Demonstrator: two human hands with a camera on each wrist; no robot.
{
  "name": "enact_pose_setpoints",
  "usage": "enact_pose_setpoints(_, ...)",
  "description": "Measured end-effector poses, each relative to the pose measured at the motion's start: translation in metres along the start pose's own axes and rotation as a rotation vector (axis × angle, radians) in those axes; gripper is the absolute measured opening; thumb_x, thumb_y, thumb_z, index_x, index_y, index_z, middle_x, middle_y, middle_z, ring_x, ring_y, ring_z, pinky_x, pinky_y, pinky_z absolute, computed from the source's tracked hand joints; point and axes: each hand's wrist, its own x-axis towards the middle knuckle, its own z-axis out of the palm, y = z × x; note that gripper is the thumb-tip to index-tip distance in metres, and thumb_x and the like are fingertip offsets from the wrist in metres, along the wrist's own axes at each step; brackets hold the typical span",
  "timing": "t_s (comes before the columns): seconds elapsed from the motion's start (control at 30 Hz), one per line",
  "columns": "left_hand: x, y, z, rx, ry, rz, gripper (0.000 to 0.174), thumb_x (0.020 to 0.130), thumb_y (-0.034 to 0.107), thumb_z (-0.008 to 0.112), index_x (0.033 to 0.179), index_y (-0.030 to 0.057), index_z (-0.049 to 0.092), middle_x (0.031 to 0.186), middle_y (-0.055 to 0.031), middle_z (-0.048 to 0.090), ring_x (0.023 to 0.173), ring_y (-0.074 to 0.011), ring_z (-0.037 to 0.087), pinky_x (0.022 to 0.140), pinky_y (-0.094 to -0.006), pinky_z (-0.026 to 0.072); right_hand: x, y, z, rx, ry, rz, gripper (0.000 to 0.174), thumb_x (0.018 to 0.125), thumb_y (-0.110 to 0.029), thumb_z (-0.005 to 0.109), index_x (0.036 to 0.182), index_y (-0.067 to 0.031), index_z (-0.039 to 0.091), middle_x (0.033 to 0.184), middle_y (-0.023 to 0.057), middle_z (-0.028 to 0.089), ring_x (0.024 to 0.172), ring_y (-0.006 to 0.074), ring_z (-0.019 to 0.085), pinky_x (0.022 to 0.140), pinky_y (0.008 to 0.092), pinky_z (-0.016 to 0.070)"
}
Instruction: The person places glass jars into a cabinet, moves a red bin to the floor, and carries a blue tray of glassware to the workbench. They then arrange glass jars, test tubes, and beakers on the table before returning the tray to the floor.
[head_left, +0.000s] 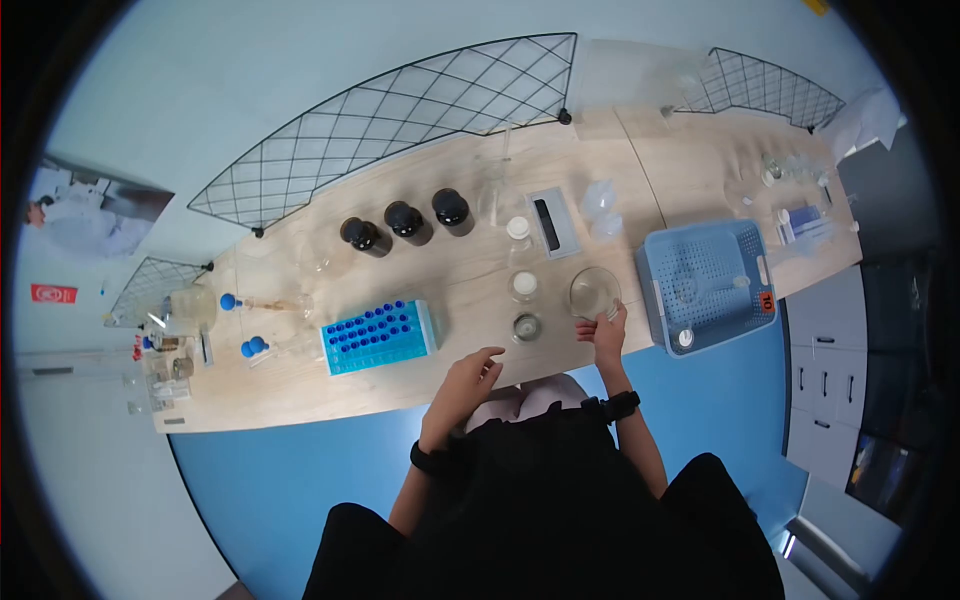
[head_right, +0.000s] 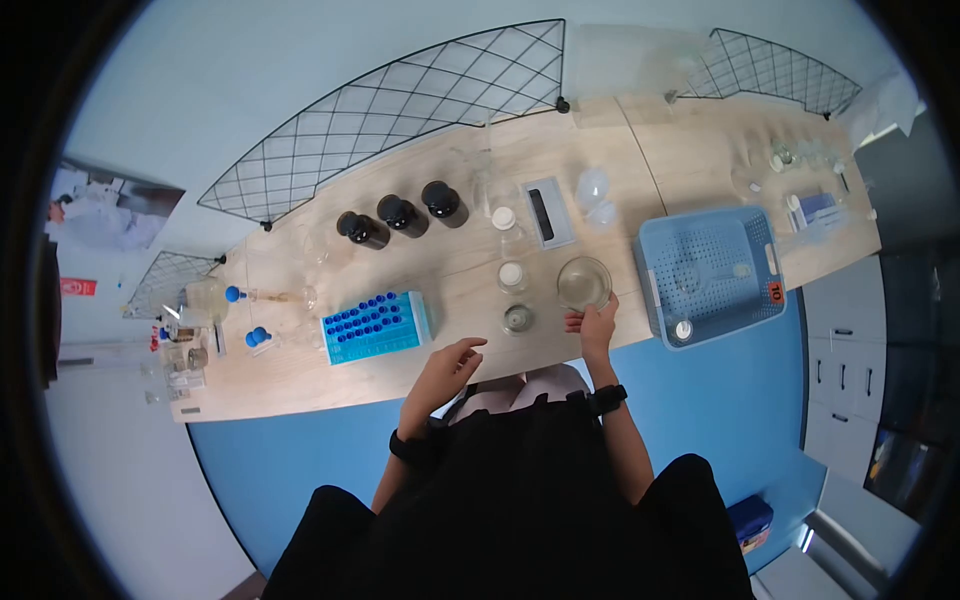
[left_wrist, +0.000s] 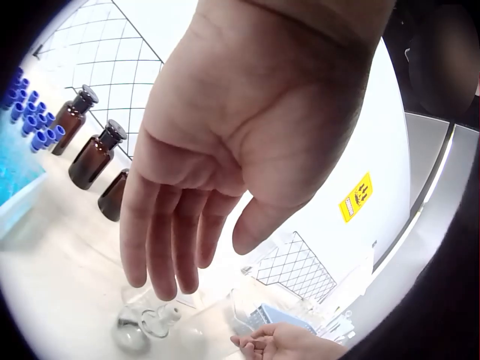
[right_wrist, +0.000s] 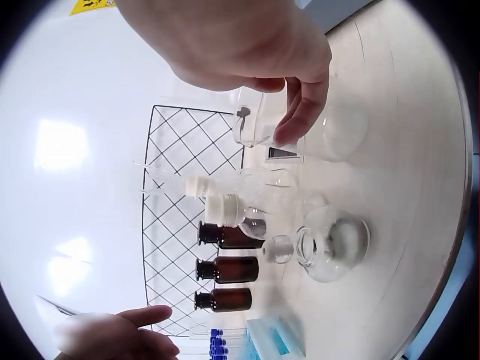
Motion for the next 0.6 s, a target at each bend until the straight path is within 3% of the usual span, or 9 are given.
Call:
enact_pose_setpoints(0.17,0.006,-0.019,0.004,-0.015,0.007,0.001,0.027,0.081,0.015,0.053,0.104,0.0013,0.054,0.078,-0.018,0.061,0.075,-0.0318,0.059,0.069,-0.0377,0.0461,0.005,0.004,-0.009,-0.041,-0.029,0.014,0.056,0.08,-0.004,0.034,0.132,-0.009,0.012,0.066,0.0168,0.059,0.048,0.0206,0.057,0.042,0.0282,0.0484)
enact_pose_setpoints(0.3,0.016,-0.069,0.014,0.122,-0.028,-0.033,0.035,0.078,0.018,0.056,0.108,0.0012,0.051,0.077,-0.0186,0.061,0.076,-0.0327,0.058,0.073,-0.0397,0.045,0.006,0.0,-0.008,-0.155,-0.058,0.029,0.059,0.08,-0.007,0.037,0.134,-0.0103,0.013,0.064,0.0154,0.059,0.045,0.0193,0.056,0.039,0.0273,0.0471)
enact_pose_setpoints(0.4,0.029,-0.092,0.024,0.123,0.001,-0.038,0.049,0.072,0.022,0.061,0.115,0.0021,0.046,0.085,-0.0207,0.059,0.083,-0.0351,0.056,0.077,-0.042,0.0437,0.011,-0.001,-0.024,-0.271,-0.07,0.071,0.058,0.079,-0.008,0.04,0.134,-0.0114,0.019,0.062,0.0143,0.058,0.042,0.0161,0.053,0.036,0.0259,0.0437)
enact_pose_setpoints(0.5,0.048,-0.097,0.044,0.209,0.117,0.081,0.063,0.067,0.023,0.066,0.121,0.0034,0.04,0.097,-0.0219,0.055,0.092,-0.0367,0.052,0.079,-0.0409,0.0435,0.006,-0.005,-0.032,-0.334,-0.076,0.051,0.053,0.081,-0.012,0.044,0.131,-0.01,0.028,0.062,0.0129,0.058,0.042,0.0149,0.053,0.037,0.0246,0.0434)
enact_pose_setpoints(0.57,0.061,-0.093,0.055,0.177,0.091,0.087,0.074,0.062,0.02,0.07,0.125,0.0056,0.034,0.109,-0.0236,0.046,0.098,-0.0405,0.047,0.084,-0.0423,0.0415,0.009,-0.006,-0.038,-0.452,-0.075,0.043,0.057,0.08,-0.026,0.053,0.13,-0.0118,0.031,0.07,0.0145,0.059,0.049,0.0183,0.056,0.038,0.0259,0.0447)
enact_pose_setpoints(0.6,0.066,-0.091,0.06,0.171,0.105,0.081,0.074,0.062,0.02,0.07,0.125,0.0056,0.034,0.109,-0.0236,0.046,0.098,-0.0405,0.047,0.084,-0.0423,0.0415,0.009,-0.004,-0.038,-0.462,-0.086,0.038,0.057,0.08,-0.026,0.053,0.13,-0.0118,0.031,0.07,0.0145,0.059,0.049,0.0183,0.056,0.038,0.0259,0.0447)
